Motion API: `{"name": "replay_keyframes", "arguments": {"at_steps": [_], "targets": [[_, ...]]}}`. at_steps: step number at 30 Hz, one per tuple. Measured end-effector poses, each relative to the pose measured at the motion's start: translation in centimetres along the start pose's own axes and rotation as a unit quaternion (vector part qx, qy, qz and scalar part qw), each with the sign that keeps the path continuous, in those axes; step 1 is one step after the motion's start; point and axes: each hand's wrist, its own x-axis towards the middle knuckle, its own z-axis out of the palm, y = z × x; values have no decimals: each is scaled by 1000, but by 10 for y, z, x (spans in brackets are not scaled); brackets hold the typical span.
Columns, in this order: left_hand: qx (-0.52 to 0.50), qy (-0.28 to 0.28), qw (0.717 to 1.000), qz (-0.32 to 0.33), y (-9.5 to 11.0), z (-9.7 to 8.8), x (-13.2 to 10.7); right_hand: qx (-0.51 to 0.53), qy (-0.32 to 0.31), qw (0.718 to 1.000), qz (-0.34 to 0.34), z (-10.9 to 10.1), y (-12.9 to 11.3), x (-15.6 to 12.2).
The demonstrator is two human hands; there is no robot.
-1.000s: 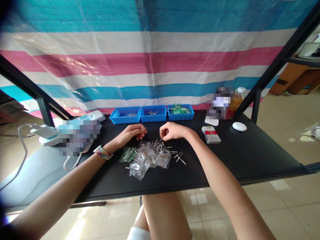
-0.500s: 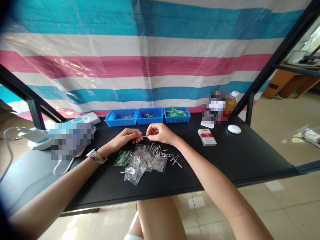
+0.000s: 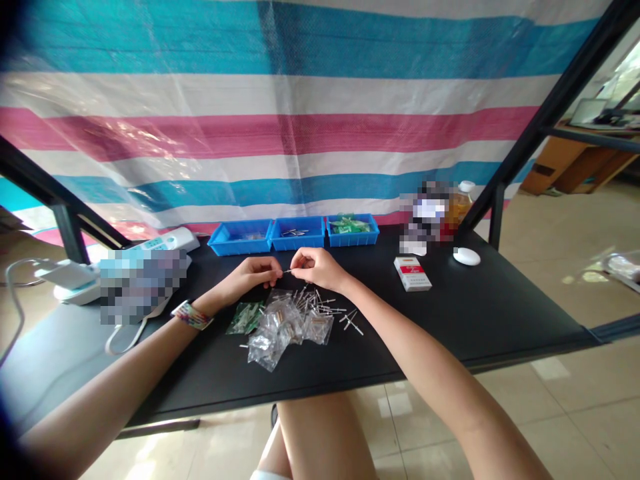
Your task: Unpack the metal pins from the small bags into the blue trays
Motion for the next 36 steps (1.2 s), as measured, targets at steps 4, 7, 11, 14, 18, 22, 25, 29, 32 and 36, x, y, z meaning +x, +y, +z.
{"name": "replay_keyframes", "arguments": {"at_steps": [4,7,11,14,18,22,25,29,32,36], "targets": [[-11,5,1000,5,-3,-1,0,34,13,999,9,2,-1,-1],[-16,6,1000,6,-2,-1,0,46,28,999,1,4,2,1],[-21,4,1000,2,-1,-1,-1,35,48,998,-23,6,6,2],[-30,6,1000,3,-2,-1,-2,20,54,998,-32,5,6,2],[-48,8,999,12,-3,-1,-1,35,46,998,-20,4,5,2],[-53,12,998,20,-5,0,0,51,48,998,-6,3,5,2],[-49,20,998,18,-5,0,0,58,45,997,7,3,5,1],[-51,22,998,19,-6,0,1,91,35,995,23,4,5,2],[-75,23,997,14,-6,-1,0,122,68,990,8,2,2,7],[-106,18,994,2,-3,0,-2,139,153,978,-7,-9,-1,20]]}}
